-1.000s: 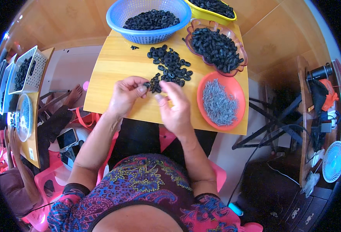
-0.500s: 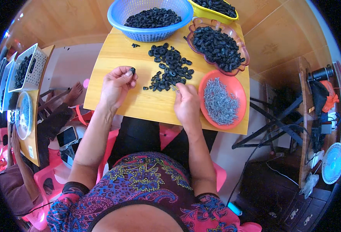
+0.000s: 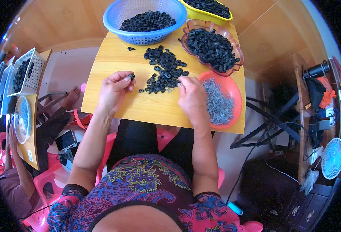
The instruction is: The person assembles plastic clips by taking metal springs from a tray and inserting them into plastic components by hand.
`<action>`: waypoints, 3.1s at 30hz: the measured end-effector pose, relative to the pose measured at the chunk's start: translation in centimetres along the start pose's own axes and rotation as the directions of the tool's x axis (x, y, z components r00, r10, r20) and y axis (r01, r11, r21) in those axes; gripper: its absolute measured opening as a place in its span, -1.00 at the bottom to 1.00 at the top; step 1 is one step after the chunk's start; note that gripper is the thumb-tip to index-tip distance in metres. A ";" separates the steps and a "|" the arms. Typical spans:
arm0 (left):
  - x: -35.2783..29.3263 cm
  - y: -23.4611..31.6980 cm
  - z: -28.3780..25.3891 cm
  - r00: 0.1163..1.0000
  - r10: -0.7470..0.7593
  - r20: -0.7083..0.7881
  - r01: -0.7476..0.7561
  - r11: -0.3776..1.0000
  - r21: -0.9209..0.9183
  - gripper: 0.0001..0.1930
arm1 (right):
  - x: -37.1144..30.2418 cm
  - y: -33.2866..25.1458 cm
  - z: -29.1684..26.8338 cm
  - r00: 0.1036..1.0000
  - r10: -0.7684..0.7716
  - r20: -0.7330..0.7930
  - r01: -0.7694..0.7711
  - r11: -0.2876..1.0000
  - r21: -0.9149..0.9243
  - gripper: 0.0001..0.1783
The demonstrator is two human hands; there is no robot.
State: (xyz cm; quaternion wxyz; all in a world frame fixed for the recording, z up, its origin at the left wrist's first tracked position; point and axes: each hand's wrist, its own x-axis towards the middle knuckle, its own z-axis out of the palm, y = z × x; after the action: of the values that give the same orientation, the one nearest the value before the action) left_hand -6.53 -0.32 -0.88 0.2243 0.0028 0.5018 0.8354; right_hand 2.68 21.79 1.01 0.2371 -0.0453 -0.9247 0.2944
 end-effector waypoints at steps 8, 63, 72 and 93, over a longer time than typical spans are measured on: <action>0.0 0.5 -0.3 1.000 -0.002 -0.017 0.002 1.000 -0.014 -0.86 | 1.8 -2.0 2.5 0.991 -0.107 0.076 0.108 0.994 -0.001 -0.82; -0.8 -0.8 0.3 0.971 -0.074 0.229 0.087 0.995 -0.045 -0.82 | 0.7 -3.7 2.8 0.831 0.102 0.547 -0.555 0.079 0.828 -0.86; -0.9 -0.8 0.5 0.939 -0.082 0.333 0.159 0.965 -0.211 -0.82 | 0.5 -5.1 2.2 0.866 0.115 0.486 -0.493 0.358 0.793 -0.89; -1.6 -0.8 1.3 0.963 0.091 0.255 -0.132 0.980 0.152 -0.88 | 1.3 -4.9 2.4 0.869 0.044 0.493 -0.437 0.534 0.724 -0.91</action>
State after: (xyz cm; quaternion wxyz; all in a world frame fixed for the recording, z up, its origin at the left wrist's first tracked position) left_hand -4.49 0.46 -0.59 0.2364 0.1539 0.5374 0.7948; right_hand 0.69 16.78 2.61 -0.0164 0.0026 -0.6936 0.7202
